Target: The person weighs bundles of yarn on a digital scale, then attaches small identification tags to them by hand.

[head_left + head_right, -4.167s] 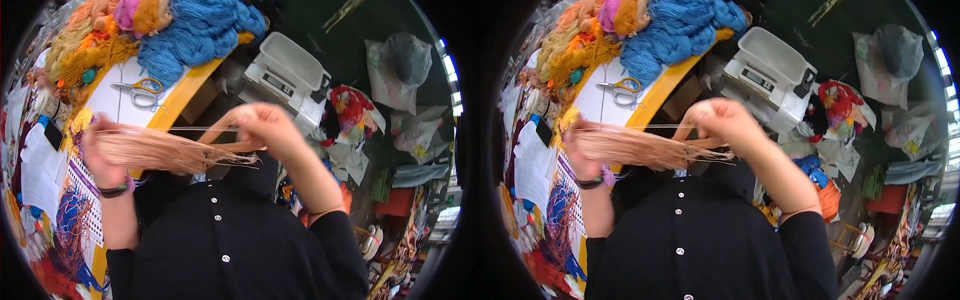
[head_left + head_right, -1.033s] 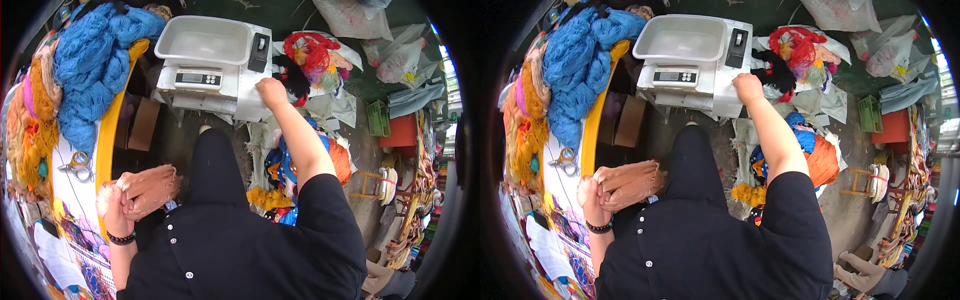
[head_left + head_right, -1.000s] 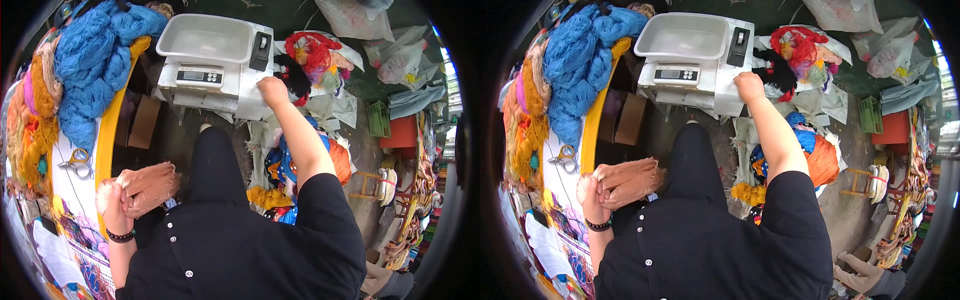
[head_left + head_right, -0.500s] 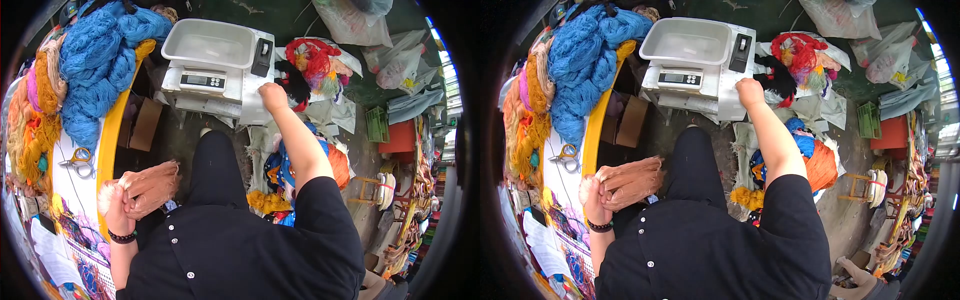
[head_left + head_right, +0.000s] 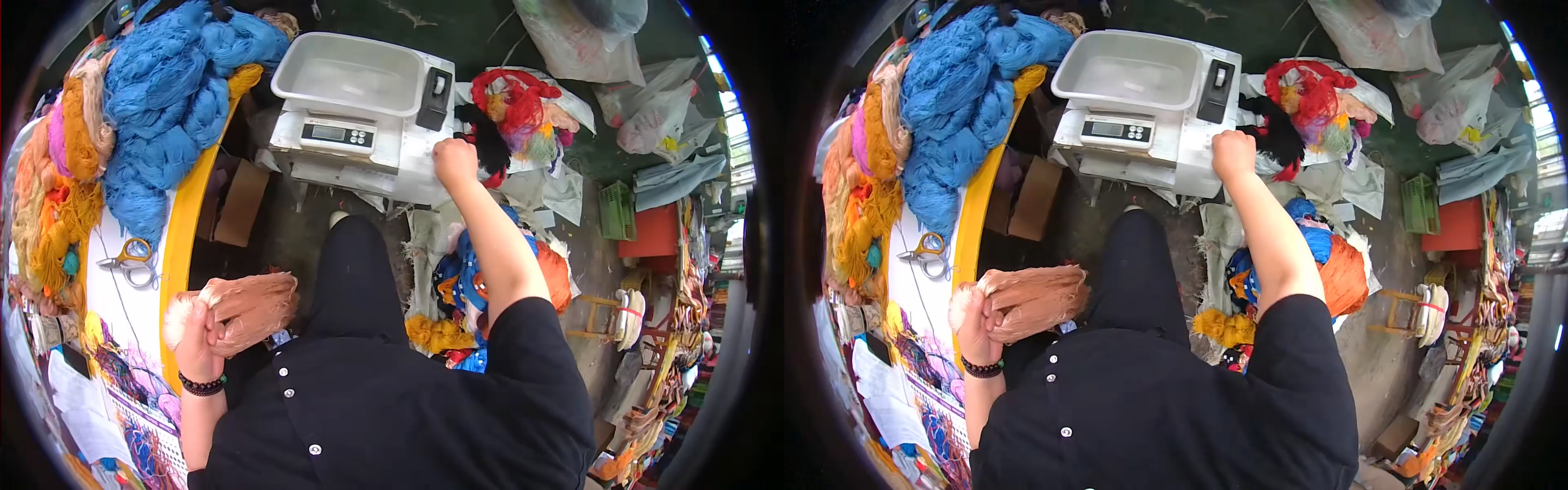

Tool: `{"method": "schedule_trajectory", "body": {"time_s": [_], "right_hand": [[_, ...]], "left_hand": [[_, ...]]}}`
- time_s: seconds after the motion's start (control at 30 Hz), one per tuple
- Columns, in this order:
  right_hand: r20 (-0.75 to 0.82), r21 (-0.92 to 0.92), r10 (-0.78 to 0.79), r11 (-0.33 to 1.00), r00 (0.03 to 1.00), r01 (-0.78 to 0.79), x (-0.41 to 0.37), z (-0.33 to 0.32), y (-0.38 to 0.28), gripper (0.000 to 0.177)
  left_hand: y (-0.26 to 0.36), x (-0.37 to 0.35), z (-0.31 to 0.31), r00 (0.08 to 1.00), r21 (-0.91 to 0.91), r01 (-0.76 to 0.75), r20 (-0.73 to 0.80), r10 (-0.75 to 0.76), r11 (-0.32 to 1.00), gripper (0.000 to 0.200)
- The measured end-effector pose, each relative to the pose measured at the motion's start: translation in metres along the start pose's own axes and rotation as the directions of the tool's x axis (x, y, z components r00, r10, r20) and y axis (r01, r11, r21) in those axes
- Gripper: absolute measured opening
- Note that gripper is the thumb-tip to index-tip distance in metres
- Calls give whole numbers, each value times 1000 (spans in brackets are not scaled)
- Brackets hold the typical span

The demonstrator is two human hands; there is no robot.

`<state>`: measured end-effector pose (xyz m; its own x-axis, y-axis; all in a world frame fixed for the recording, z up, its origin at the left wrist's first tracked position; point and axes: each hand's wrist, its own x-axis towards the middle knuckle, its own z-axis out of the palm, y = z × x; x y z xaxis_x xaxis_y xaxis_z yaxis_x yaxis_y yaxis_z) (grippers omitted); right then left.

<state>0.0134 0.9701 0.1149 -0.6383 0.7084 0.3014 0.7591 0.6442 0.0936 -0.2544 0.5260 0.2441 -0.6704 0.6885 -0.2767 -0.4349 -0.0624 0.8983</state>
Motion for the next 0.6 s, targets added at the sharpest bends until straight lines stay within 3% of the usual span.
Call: {"method": "schedule_trajectory", "body": {"time_s": [0.07,0.1,0.13,0.17,0.2,0.23,0.27,0.33,0.37,0.47,0.5,0.57,0.6], "right_hand": [[-123,129,2,991,992,14,-3,-43,-35,7],[-83,261,40,965,996,-17,-4,-74,-64,8],[-79,546,26,838,997,21,-11,-92,-94,8],[-72,777,9,627,997,50,-21,-110,-126,9],[130,956,-84,276,988,-103,-32,-142,-160,9],[241,968,-200,-26,950,-251,-45,-165,-190,8],[295,906,-320,-205,900,-370,-57,-184,-216,8],[234,842,-441,-353,866,-407,-73,-195,-254,10],[205,808,-446,-425,871,-407,-77,-203,-269,11],[149,917,-391,-290,908,-275,-84,-205,-292,12],[157,906,-371,-315,915,-283,-85,-203,-296,13],[166,906,-344,-317,924,-281,-89,-206,-300,13],[179,903,-316,-323,932,-283,-91,-208,-302,13]], "left_hand": [[3,0,2,999,35,-32,21,31,999,11],[0,2,-2,998,92,-57,23,55,994,12],[-5,3,-7,997,152,-78,19,76,985,14],[-8,5,-8,993,184,-113,47,106,976,15],[-12,4,-9,994,206,-110,37,105,972,14],[-4,0,5,996,161,-94,26,91,982,14],[2,-3,12,998,83,-62,31,59,995,8],[8,-7,15,989,-85,-22,141,33,996,8],[6,-9,9,992,-42,52,115,-46,998,13],[7,-14,3,971,-47,53,237,-40,998,15],[7,-17,2,971,-51,46,238,-32,998,15],[7,-21,5,992,87,33,118,-43,996,4],[10,-23,9,995,119,-7,98,-4,993,10]]}}
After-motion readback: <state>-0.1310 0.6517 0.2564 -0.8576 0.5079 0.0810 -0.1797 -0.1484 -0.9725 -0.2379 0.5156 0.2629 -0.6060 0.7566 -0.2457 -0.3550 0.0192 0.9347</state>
